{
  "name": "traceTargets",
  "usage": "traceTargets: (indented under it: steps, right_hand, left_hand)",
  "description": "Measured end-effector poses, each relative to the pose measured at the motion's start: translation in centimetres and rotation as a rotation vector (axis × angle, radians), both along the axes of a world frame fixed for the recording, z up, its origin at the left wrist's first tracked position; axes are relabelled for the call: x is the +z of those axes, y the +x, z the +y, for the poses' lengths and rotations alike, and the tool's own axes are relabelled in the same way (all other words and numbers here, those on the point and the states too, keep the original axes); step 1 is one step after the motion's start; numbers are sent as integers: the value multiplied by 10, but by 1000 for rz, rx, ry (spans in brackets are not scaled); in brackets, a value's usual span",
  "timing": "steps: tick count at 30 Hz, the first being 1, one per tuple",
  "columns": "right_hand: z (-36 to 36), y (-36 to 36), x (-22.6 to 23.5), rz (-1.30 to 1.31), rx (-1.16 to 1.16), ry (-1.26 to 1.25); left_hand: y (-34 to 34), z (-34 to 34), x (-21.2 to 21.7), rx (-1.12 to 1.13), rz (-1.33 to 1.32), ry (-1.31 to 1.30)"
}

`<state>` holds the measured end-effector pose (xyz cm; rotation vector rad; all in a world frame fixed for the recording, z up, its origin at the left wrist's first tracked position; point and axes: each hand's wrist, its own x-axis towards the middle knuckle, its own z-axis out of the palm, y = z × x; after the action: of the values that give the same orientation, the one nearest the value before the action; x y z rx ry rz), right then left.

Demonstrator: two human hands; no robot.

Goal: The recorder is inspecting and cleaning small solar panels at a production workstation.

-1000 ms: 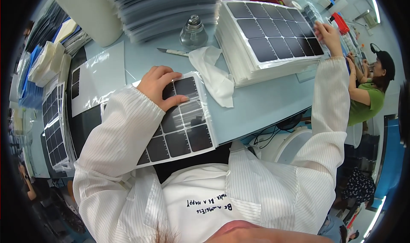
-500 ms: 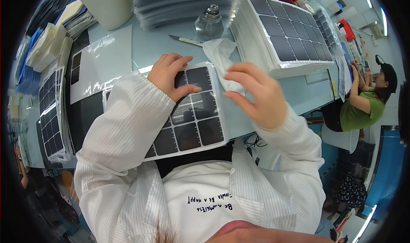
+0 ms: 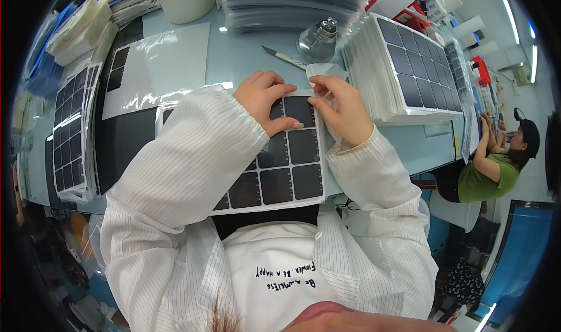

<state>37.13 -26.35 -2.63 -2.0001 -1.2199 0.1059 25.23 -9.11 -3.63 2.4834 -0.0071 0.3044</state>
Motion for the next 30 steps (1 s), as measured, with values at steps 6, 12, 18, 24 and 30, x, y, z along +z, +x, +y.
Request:
traceTargets:
  steps: [6, 12, 18, 24, 30]
  right_hand:
    - [3, -5, 9, -59, -38, 10]
    - [2, -24, 32, 327, 162, 100]
    - [5, 12, 16, 642, -191, -35]
    - [12, 9, -19, 654, -36, 94]
    - [8, 11, -27, 676, -92, 177]
  left_hand:
    - [-1, -2, 5, 8, 19, -15]
    - [1, 0, 0, -88, -310, -64]
    - [1, -4, 7, -170, -461, -12]
    - [-10, -5, 16, -205, -471, 63]
    - [-84, 10, 23, -331, -145, -47]
